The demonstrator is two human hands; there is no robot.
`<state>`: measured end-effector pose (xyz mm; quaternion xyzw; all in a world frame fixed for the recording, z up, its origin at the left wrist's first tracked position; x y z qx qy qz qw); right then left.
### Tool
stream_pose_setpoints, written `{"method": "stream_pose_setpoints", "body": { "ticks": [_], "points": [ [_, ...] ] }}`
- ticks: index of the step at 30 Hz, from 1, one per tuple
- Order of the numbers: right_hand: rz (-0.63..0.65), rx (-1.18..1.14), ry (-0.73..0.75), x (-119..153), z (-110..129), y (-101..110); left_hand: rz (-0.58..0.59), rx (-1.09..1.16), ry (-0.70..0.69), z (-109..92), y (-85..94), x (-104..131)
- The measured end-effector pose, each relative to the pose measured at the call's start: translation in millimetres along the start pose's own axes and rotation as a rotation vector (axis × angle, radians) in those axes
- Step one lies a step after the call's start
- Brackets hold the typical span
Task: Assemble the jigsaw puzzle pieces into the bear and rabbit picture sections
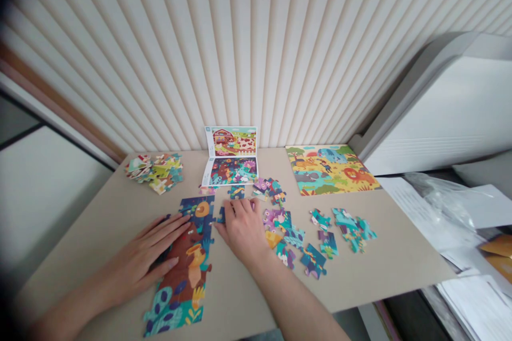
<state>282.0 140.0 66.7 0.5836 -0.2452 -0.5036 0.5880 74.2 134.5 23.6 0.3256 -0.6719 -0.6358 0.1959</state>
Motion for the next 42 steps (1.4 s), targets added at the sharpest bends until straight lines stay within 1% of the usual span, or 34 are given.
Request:
{"method": "stream_pose_setpoints", "body": {
  "ticks": [4,6,8,10,13,15,16,18,20,22,25,27,29,31,33,38,42],
  "points": [
    [-0.021,0.023,-0.078,12.8,-8.2,14.7,-0.035,0.023,-0.008,0.8,2.0,1.0],
    [-0.024,0.039,-0.123,26.1,-11.6,23.0,-0.049,0.018,0.003,3.4,2.1,3.0],
    [-0.014,0.056,-0.159,41.9,-13.0,30.5,-0.073,0.029,0.040,11.5,2.4,6.0],
    [-0.001,0.067,-0.178,57.2,-12.2,36.5,-0.120,0.071,0.111,28.2,3.4,10.2],
    [0.017,0.071,-0.188,76.0,-10.6,42.3,-0.189,0.122,0.231,61.7,1.1,17.7],
    [0.020,0.076,-0.194,86.4,-12.6,45.2,-0.215,0.122,0.275,79.5,-2.0,21.7],
    [0.020,0.080,-0.195,91.1,-14.9,46.6,-0.224,0.120,0.291,85.8,-2.9,23.1],
    [0.023,0.081,-0.183,98.2,-22.1,49.1,-0.234,0.119,0.316,92.1,-2.3,24.5],
    [0.028,0.063,-0.153,100.3,-33.8,51.4,-0.231,0.119,0.334,90.7,0.9,23.7],
    [0.016,0.042,-0.151,96.0,-53.5,55.0,-0.213,0.114,0.346,84.7,4.8,21.0],
    [-0.019,0.116,-0.261,81.3,-96.5,60.6,-0.170,0.116,0.357,75.0,8.3,16.3],
    [0.028,0.179,-0.327,69.7,-120.4,54.5,-0.169,0.123,0.366,70.5,11.3,14.9],
    [0.072,0.195,-0.366,60.9,-136.2,45.1,-0.173,0.122,0.374,67.7,14.1,14.2],
    [0.083,0.185,-0.392,57.1,-145.6,37.4,-0.158,0.107,0.369,66.2,16.7,12.1],
    [0.065,0.166,-0.406,57.4,-151.2,32.4,-0.126,0.093,0.349,66.8,21.1,7.1],
    [-0.012,0.106,-0.425,66.6,-164.6,23.4,-0.053,0.091,0.280,73.9,38.9,-19.3],
    [-0.091,-0.008,-0.425,75.6,-175.3,20.0,-0.079,0.088,0.264,68.1,43.3,-41.4]
  ]
}}
Point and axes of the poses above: each hand's wrist, its own x-axis away from the middle knuckle, its own y-axis out of the back of the hand, z = x × y, the point moved 10 cm from there along -x, towards the middle knuckle, and after that the axes turned 8 degrees about y, right-handed, at the moved point
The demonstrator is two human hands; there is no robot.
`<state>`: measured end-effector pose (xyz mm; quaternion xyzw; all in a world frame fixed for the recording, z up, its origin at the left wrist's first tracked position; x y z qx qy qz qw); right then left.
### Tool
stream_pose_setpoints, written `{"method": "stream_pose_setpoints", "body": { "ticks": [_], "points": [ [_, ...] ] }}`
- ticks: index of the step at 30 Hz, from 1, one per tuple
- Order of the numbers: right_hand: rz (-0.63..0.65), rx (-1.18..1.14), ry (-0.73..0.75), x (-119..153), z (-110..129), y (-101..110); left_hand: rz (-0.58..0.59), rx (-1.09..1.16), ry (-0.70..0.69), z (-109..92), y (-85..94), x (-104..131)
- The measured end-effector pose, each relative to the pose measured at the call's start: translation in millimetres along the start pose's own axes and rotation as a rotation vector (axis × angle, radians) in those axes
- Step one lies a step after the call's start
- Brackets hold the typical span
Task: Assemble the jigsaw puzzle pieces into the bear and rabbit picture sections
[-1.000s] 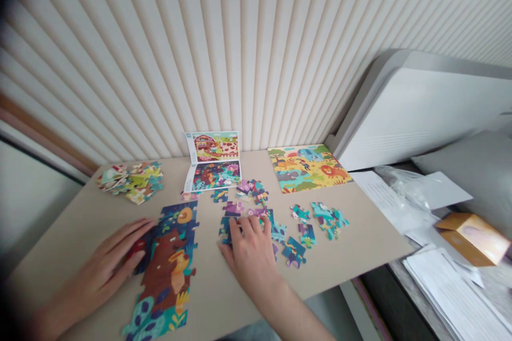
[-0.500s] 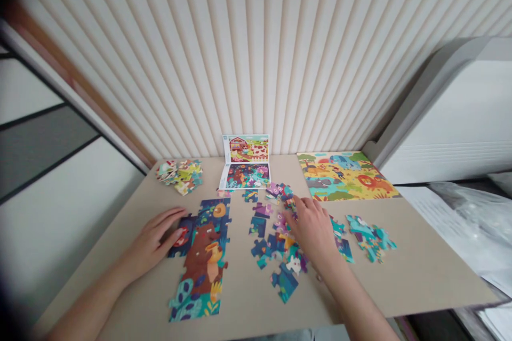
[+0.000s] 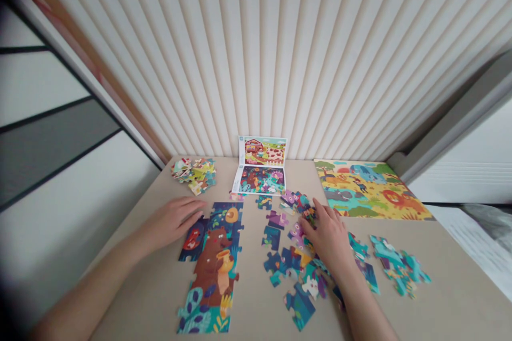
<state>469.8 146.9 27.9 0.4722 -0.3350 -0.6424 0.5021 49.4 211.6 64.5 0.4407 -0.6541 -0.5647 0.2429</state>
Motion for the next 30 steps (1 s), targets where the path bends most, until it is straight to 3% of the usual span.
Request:
{"method": "stream_pose_setpoints", "body": {
  "ticks": [7,19,25,30],
  "points": [
    [0.000,-0.182,0.006,1.7,-7.9,6.5,-0.006,0.067,-0.046,-12.2,-13.9,8.8],
    [0.020,-0.195,0.154,2.1,18.3,10.6,0.069,0.072,-0.133,-6.9,-23.8,16.0],
    [0.004,-0.071,0.032,7.4,-1.6,23.1,0.071,0.076,-0.116,-0.8,-27.4,16.7],
    [0.042,-0.061,0.021,10.2,-11.6,22.1,0.071,0.063,-0.127,0.8,-28.7,17.7]
  ]
}}
Point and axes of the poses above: each hand's wrist, its own x-axis away from the middle knuckle, its own y-axis out of the back of the hand, z = x × y, the point moved 10 cm from there along -x, towards the middle knuckle, and after that the axes turned 8 degrees about y, right-handed, at the moved point
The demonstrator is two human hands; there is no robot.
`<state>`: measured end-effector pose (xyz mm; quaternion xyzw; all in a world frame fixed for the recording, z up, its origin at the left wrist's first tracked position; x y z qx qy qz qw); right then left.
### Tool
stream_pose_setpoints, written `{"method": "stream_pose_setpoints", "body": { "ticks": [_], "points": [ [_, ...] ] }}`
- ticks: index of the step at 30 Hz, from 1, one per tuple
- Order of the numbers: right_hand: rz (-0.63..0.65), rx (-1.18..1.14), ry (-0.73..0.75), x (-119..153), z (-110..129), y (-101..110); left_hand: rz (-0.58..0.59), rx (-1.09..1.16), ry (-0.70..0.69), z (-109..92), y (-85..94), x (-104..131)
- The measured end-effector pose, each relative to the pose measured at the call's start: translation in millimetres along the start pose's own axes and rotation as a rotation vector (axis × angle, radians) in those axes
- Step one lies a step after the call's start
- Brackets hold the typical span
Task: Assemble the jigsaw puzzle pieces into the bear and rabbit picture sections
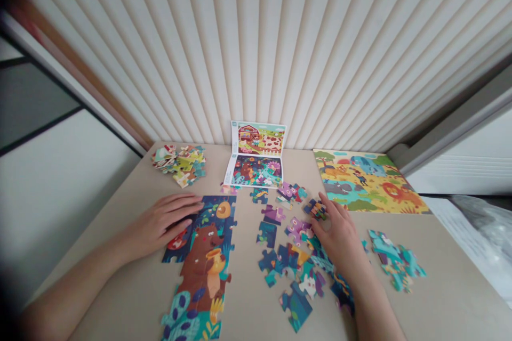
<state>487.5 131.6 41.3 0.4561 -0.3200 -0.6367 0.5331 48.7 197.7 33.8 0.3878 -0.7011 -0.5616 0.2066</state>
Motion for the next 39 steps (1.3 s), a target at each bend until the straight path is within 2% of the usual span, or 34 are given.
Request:
{"method": "stream_pose_setpoints", "body": {
  "ticks": [5,9,17,21,26,30,34,36,39],
  "points": [
    [0.013,-0.092,0.052,0.3,5.1,-3.2,0.001,0.014,0.006,1.6,0.0,-0.2],
    [0.057,-0.163,0.099,-0.3,20.6,-3.7,0.015,0.007,0.011,4.9,-2.8,-0.2],
    [0.245,-0.311,0.316,6.8,89.4,-6.8,0.042,-0.022,0.004,8.3,-5.5,1.1],
    [0.257,-0.328,0.447,14.6,123.8,-13.2,0.037,-0.022,-0.004,11.4,-7.2,0.9],
    [0.249,-0.305,0.474,12.8,145.6,-23.9,0.021,-0.013,0.007,20.4,-10.2,2.4],
    [0.221,-0.223,0.455,4.3,151.1,-29.4,0.024,-0.019,-0.002,27.9,-14.8,3.3],
    [0.191,-0.162,0.434,-6.1,145.6,-30.2,0.016,-0.018,-0.014,31.8,-16.0,1.8],
    [0.150,-0.117,0.399,-15.9,133.1,-25.8,0.010,-0.014,-0.011,31.5,-14.4,0.3],
    [0.072,0.021,0.278,-37.3,101.4,-16.5,0.006,-0.008,-0.006,28.4,-11.6,-1.7]
  ]
}}
Point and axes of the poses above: each hand's wrist, its own x-axis away from the middle knuckle, its own y-axis out of the back of the hand, z = x × y, the point moved 10 cm from there along -x, towards the middle knuckle, and after that the axes turned 8 degrees about y, right-handed, at the moved point
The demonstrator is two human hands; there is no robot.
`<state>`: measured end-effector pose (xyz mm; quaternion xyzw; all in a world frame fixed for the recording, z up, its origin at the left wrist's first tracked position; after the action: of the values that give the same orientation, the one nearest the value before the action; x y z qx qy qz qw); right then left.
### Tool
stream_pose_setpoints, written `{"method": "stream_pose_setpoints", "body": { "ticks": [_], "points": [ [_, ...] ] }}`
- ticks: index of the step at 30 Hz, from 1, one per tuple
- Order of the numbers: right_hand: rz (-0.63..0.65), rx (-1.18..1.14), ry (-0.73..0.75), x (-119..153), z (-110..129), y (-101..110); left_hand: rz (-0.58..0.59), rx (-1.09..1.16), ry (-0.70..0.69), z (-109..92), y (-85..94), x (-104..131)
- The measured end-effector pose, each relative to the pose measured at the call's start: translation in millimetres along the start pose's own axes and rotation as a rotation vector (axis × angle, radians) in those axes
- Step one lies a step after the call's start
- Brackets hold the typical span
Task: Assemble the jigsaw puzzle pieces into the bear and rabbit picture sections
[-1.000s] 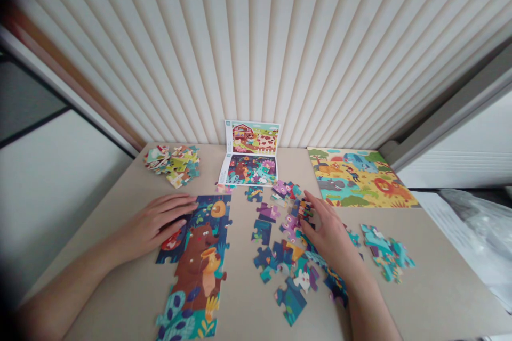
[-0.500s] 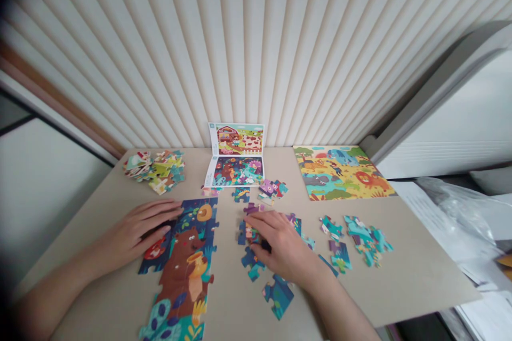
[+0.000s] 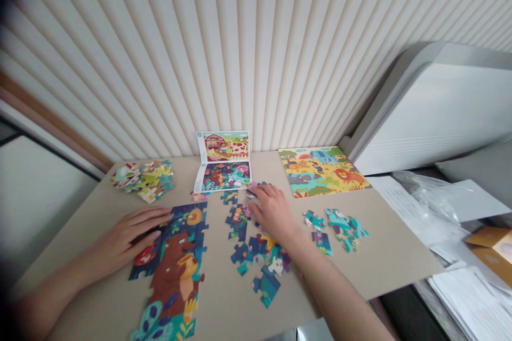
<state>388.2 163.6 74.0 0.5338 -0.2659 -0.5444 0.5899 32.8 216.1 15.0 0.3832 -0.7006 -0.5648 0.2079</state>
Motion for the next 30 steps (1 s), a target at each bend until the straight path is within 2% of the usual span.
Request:
{"method": "stream_pose_setpoints", "body": {
  "ticks": [4,8,15,21,24,27,30],
  "points": [
    [-0.005,0.074,-0.066,-14.8,-27.7,-0.6,0.015,0.010,0.005,-3.9,0.3,-1.8],
    [-0.003,0.094,-0.088,-19.5,-27.0,-9.3,0.002,0.031,0.012,-6.3,3.1,-2.5],
    [-0.007,0.096,-0.074,-6.2,-7.1,-4.5,-0.002,0.021,-0.002,-7.6,5.1,-2.3],
    [0.080,0.006,0.024,9.5,36.0,-11.5,-0.032,0.022,-0.035,11.5,-6.6,3.1],
    [0.092,-0.017,0.074,18.8,46.4,-3.0,-0.034,0.012,-0.039,22.0,-14.5,5.1],
    [0.041,-0.013,0.052,45.0,33.5,20.3,-0.042,0.002,-0.052,23.5,-16.0,6.1],
    [-0.104,0.047,-0.090,90.1,-7.9,47.5,-0.056,-0.008,-0.053,18.2,-11.7,5.4]
  ]
}}
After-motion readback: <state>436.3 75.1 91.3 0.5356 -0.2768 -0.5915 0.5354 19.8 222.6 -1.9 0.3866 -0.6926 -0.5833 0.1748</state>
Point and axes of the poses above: each hand's wrist, its own x-axis away from the middle knuckle, its own y-axis out of the back of the hand, z = x × y, the point moved 10 cm from there along -x, towards the middle knuckle, and after that the axes turned 8 degrees about y, right-handed, at the moved point
